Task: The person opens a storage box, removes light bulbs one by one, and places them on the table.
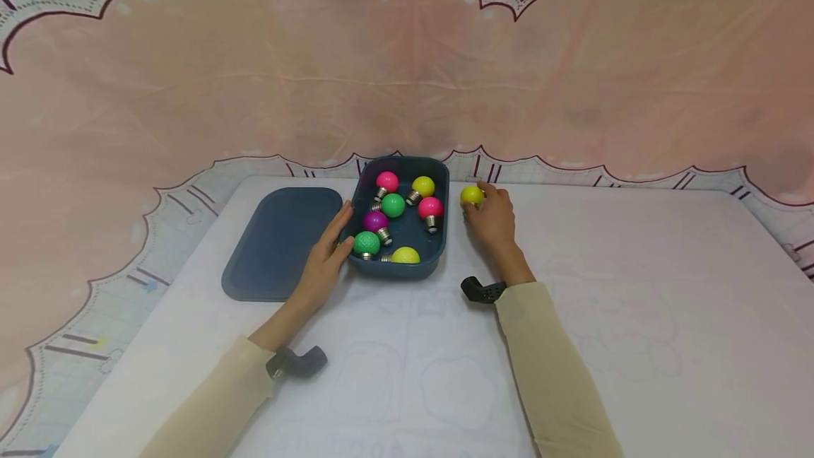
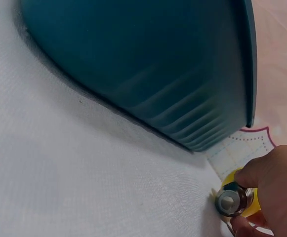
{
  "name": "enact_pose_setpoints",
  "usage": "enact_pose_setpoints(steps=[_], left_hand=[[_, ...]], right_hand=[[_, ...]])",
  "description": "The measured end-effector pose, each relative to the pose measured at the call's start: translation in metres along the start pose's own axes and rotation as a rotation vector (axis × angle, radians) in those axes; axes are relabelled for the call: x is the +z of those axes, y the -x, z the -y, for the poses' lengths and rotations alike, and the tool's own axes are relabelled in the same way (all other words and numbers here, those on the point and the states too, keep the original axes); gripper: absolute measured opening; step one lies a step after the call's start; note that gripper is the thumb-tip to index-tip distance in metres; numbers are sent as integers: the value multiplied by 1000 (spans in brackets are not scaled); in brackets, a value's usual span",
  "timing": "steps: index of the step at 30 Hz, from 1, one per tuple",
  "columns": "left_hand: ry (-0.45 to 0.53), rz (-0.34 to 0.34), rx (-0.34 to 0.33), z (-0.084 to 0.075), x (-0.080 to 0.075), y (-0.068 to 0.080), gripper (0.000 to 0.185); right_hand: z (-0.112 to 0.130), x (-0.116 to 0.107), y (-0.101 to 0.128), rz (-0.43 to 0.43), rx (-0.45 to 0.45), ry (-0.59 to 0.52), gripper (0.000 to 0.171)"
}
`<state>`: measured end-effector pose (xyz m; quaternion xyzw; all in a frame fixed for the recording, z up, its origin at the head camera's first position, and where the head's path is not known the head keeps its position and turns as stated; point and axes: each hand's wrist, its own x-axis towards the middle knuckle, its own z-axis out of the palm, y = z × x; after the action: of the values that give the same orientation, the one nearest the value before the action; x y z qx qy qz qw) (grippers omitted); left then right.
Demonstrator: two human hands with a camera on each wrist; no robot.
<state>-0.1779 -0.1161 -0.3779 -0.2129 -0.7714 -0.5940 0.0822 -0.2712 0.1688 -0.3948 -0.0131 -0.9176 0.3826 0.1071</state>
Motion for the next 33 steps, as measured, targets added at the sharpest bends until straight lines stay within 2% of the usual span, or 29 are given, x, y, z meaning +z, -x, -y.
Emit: enact_pose_setpoints(steps=[8,15,26,33], left_hand=[[9,-1,-6,-1,0,0,50],[-5,-5,-13,-2,0,0,50],[2,-10,20,0,0,0,49],[-3,-8,16,0,0,0,49]], right_hand=[[-1,-2,0,-35,37,-11,52],[-1,-4,0,-33,86,-8,51],[-3,-4,0,-65,47,-4,52],[-3,-3,0,-55,55,2,53]])
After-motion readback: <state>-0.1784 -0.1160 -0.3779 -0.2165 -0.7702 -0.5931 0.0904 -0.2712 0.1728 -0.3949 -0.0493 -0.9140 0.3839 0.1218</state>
